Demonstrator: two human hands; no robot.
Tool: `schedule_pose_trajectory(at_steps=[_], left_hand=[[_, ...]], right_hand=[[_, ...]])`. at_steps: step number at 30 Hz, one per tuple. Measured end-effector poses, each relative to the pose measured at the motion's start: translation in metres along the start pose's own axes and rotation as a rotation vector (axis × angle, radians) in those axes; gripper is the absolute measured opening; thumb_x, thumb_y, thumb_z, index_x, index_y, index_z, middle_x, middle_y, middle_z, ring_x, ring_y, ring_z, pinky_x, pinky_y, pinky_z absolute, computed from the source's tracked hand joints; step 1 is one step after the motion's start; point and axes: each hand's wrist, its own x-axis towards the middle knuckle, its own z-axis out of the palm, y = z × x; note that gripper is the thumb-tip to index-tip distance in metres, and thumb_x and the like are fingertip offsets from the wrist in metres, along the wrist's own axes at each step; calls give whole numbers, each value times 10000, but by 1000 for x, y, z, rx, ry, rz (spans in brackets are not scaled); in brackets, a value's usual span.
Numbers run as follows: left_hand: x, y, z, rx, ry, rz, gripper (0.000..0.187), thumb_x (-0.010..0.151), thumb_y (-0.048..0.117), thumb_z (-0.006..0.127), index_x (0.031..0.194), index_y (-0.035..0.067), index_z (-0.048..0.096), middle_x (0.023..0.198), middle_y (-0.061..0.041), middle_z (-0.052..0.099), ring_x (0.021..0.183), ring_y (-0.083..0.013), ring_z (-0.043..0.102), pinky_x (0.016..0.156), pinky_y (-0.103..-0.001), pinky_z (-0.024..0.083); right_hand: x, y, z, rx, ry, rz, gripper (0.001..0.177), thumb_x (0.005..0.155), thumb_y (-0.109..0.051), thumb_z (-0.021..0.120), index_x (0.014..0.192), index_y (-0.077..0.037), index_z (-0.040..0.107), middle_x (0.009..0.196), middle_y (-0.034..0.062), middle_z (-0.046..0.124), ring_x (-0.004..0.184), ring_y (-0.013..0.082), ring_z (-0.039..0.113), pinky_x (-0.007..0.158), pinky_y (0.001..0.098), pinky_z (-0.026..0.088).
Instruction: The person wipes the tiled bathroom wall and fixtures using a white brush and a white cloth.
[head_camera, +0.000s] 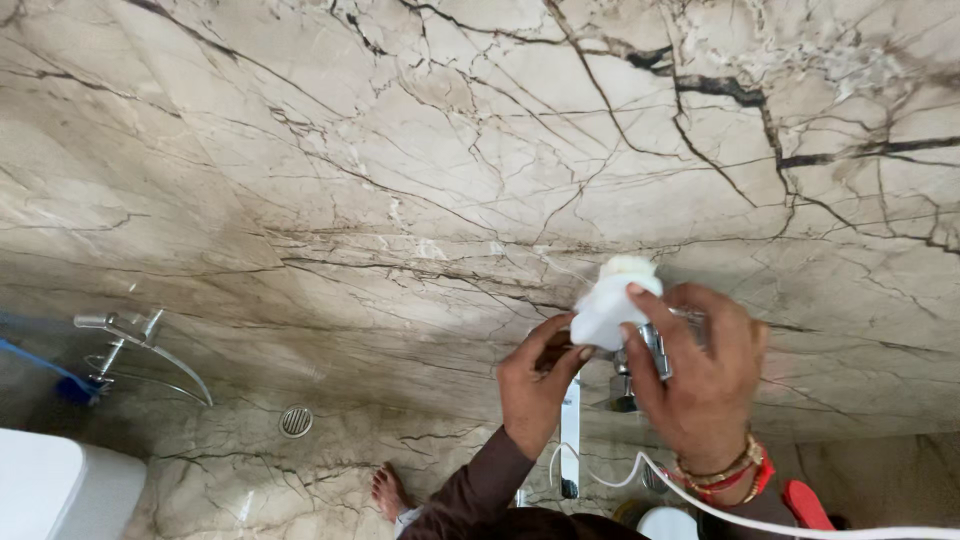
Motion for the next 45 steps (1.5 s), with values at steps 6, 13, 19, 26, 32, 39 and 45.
schedule_pose_trajectory(at_steps=[6, 13, 19, 26, 32, 39, 45], left_hand=[[-27, -70, -33, -69, 73, -449, 425, 889, 65, 738, 1308, 74, 667, 1020, -86, 784, 845, -111, 755, 637, -235, 602], [-14, -28, -1, 8, 162, -55, 399, 876, 12, 786, 1270, 14, 719, 1028, -110, 800, 877, -119, 726, 735, -241, 595], [23, 62, 69, 167, 101, 455, 380, 862, 42, 842, 1227, 53, 737, 1085, -115, 790, 943, -155, 767, 816, -273, 637], [65, 146, 133, 195, -1, 779, 318, 957, 123, 853, 1246, 121, 720, 1134, -68, 761, 984, -114, 740, 875, -237, 624], [55, 138, 116, 200, 67, 665, 300, 982, 151, 783, 1275, 141, 717, 1134, -66, 741, 952, -117, 725, 793, -254, 634], [46, 119, 28, 65, 503, 557, 247, 1029, 120, 661, 1259, 41, 701, 1224, -129, 732, 984, -188, 765, 744, -329, 651], [46, 138, 25, 108, 599, 558, 335, 1040, 100, 645, 1356, -11, 646, 1390, -139, 621, 1128, -213, 715, 847, -333, 664]], right_hand=[[-29, -7, 48, -33, -233, -28, 340, 798, -275, 759, 1133, -252, 708, 1109, 29, 644, 1046, 289, 586, 798, 464, 366], [-13, 13, 1, 72, -7, 34, 392, 865, -234, 769, 1243, -174, 684, 1156, 61, 623, 1013, 265, 564, 842, 460, 383], [10, 73, -37, 131, 341, 42, 366, 1122, -182, 709, 1452, -74, 592, 1283, 146, 516, 1081, 205, 584, 879, 299, 555], [56, 128, -111, -53, 442, -113, 450, 1117, -77, 649, 1552, -58, 534, 1282, 165, 530, 1088, 274, 553, 867, 368, 447], [46, 109, -106, -15, 414, -58, 435, 1138, -88, 696, 1534, -106, 517, 1341, 157, 497, 1132, 234, 540, 927, 333, 468], [53, 33, -34, 153, 325, -139, 606, 898, -256, 878, 1425, -163, 593, 1101, 88, 656, 1001, 212, 587, 835, 408, 395], [75, 2, -34, 258, 321, -142, 562, 900, -203, 860, 1408, -184, 621, 1154, 75, 618, 988, 220, 578, 872, 420, 412]])
